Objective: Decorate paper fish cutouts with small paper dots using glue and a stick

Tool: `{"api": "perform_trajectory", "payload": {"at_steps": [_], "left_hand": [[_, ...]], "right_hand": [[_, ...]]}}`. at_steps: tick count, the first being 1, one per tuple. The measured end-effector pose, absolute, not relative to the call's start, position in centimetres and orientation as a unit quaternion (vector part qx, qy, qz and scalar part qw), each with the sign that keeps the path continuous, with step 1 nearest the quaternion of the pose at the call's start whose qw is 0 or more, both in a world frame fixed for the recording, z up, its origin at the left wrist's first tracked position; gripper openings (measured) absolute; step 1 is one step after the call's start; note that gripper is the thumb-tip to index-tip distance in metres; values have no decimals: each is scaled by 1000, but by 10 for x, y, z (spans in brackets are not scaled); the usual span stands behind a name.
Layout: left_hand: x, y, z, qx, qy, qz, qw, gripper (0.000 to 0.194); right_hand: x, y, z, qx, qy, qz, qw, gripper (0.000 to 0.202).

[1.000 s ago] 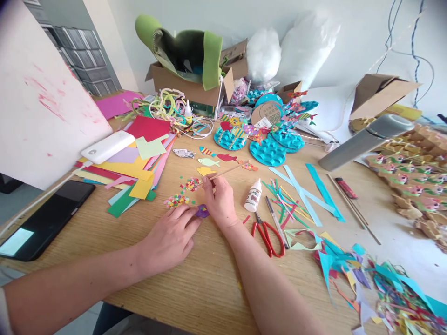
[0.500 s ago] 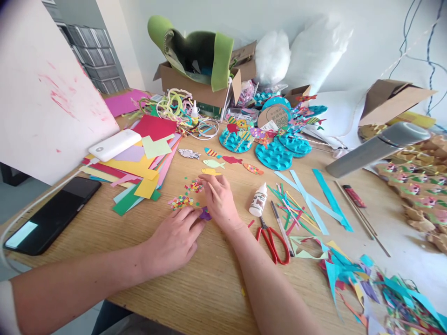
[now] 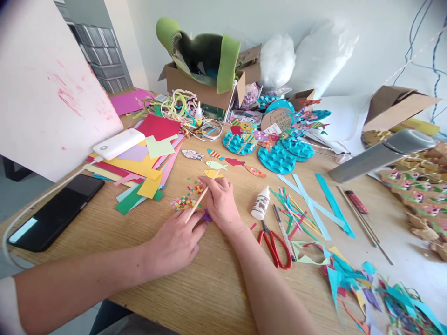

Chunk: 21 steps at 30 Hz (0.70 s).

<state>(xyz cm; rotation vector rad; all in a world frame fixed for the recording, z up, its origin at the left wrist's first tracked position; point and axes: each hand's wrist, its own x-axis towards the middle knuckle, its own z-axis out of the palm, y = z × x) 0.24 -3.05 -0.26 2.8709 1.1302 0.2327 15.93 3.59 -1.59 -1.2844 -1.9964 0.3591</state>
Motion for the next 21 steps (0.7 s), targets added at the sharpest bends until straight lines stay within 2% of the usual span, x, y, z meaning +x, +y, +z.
{"api": "perform_trajectory", "payload": {"at_steps": [3, 6, 12, 21], "left_hand": [[2, -30, -4, 930, 358, 88, 14, 32], [1, -30, -6, 930, 355, 93, 4, 33], [0, -31, -9, 931, 355, 89, 5, 33], [1, -30, -5, 930, 355, 88, 13, 23]], "right_hand": [[154, 35, -8, -478, -742, 194, 429, 30], [149, 35, -3, -493, -706, 227, 454, 33], [140, 39, 4, -507, -720, 241, 408, 35], [128, 47, -6, -500, -735, 211, 407, 32]]}}
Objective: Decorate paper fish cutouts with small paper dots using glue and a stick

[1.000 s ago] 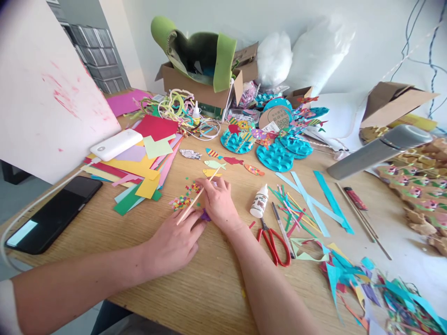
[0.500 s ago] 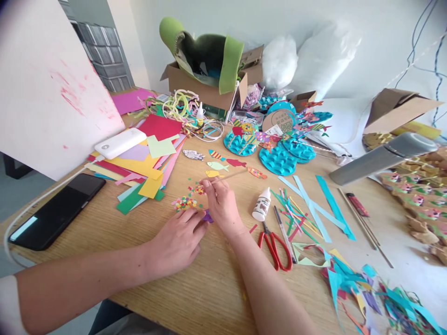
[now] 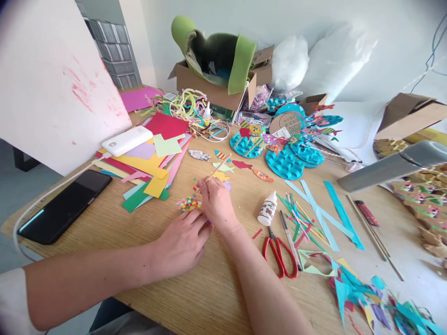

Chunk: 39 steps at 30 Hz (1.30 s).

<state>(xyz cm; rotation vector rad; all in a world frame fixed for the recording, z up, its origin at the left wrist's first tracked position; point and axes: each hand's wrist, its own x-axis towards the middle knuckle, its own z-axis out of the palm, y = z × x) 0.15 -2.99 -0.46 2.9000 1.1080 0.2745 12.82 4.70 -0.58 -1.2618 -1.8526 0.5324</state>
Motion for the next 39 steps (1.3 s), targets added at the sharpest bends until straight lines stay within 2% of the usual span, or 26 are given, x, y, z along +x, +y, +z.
{"api": "perform_trajectory", "payload": {"at_steps": [15, 19, 25, 32, 39], "left_hand": [[2, -30, -5, 929, 358, 90, 17, 29], [1, -30, -5, 931, 356, 82, 19, 26], [0, -31, -6, 934, 348, 78, 5, 34], [0, -32, -6, 933, 351, 77, -2, 32], [0, -31, -8, 933, 352, 77, -18, 33]], "right_hand": [[127, 46, -11, -487, -745, 199, 409, 30], [132, 43, -6, -514, -710, 219, 429, 33], [138, 38, 8, -540, -668, 260, 441, 37], [134, 48, 9, -533, -661, 314, 425, 32], [147, 64, 27, -566, -656, 289, 407, 28]]}}
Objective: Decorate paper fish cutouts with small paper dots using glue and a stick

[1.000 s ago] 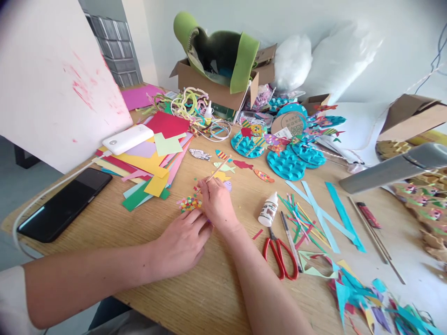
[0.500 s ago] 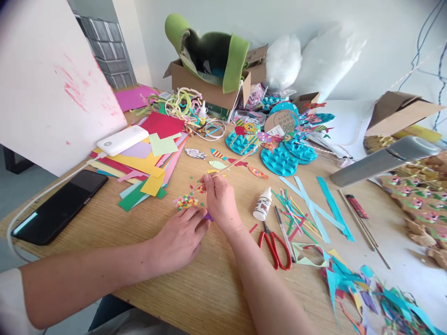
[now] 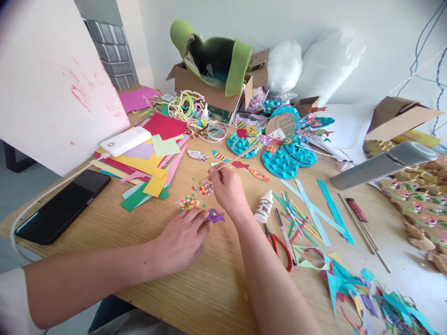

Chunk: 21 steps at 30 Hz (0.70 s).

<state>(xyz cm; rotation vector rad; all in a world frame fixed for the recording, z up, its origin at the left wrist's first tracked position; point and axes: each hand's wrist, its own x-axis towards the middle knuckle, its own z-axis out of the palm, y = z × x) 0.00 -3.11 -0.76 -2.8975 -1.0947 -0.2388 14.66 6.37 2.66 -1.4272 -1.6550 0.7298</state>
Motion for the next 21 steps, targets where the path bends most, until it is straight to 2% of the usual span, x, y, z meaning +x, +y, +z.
{"api": "perform_trajectory", "payload": {"at_steps": [7, 13, 18, 21], "left_hand": [[0, -32, -5, -933, -353, -73, -2, 33], [2, -32, -2, -930, -359, -76, -22, 32], [3, -31, -1, -928, -363, -74, -23, 33], [2, -31, -1, -931, -358, -76, -18, 32]], "right_hand": [[179, 22, 21, -589, -654, 233, 414, 39], [188, -11, 3, -560, -707, 174, 394, 35], [186, -12, -2, -544, -735, 182, 362, 34], [188, -9, 3, -554, -708, 200, 390, 34]]}}
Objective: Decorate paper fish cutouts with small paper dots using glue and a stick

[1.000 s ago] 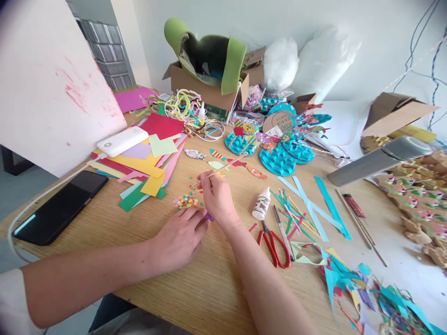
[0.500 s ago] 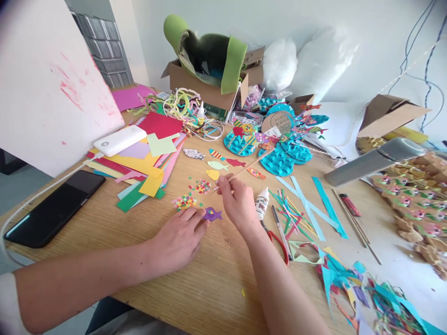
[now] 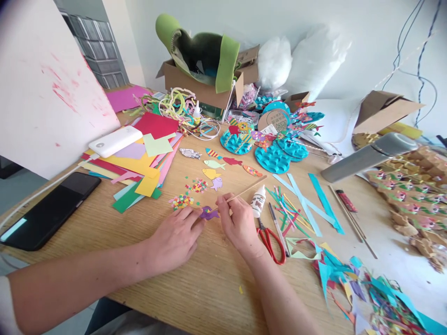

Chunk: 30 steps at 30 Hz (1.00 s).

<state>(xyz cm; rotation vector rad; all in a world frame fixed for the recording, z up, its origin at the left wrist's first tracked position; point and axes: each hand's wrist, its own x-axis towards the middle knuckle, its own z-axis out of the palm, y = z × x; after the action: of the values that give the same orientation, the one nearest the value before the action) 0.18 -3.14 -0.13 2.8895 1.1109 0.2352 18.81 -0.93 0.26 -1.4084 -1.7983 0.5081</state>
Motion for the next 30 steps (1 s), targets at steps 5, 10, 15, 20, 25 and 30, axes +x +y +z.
{"api": "perform_trajectory", "payload": {"at_steps": [5, 10, 15, 20, 25, 30], "left_hand": [[1, -32, -3, 932, 357, 68, 6, 32], [2, -31, -5, 934, 353, 59, -10, 34], [1, -32, -7, 932, 356, 70, -16, 32], [1, -32, -7, 933, 353, 73, -19, 30], [1, -31, -6, 933, 352, 70, -27, 29], [2, -31, -6, 933, 352, 71, -17, 30]], "right_hand": [[182, 6, 22, -578, -651, 230, 435, 37], [158, 40, 37, -551, -654, 295, 427, 24], [134, 65, 31, -554, -708, 239, 368, 22], [128, 69, 16, -538, -742, 206, 343, 25], [131, 67, 13, -538, -759, 199, 307, 24], [131, 67, 11, -534, -760, 202, 311, 24]]}}
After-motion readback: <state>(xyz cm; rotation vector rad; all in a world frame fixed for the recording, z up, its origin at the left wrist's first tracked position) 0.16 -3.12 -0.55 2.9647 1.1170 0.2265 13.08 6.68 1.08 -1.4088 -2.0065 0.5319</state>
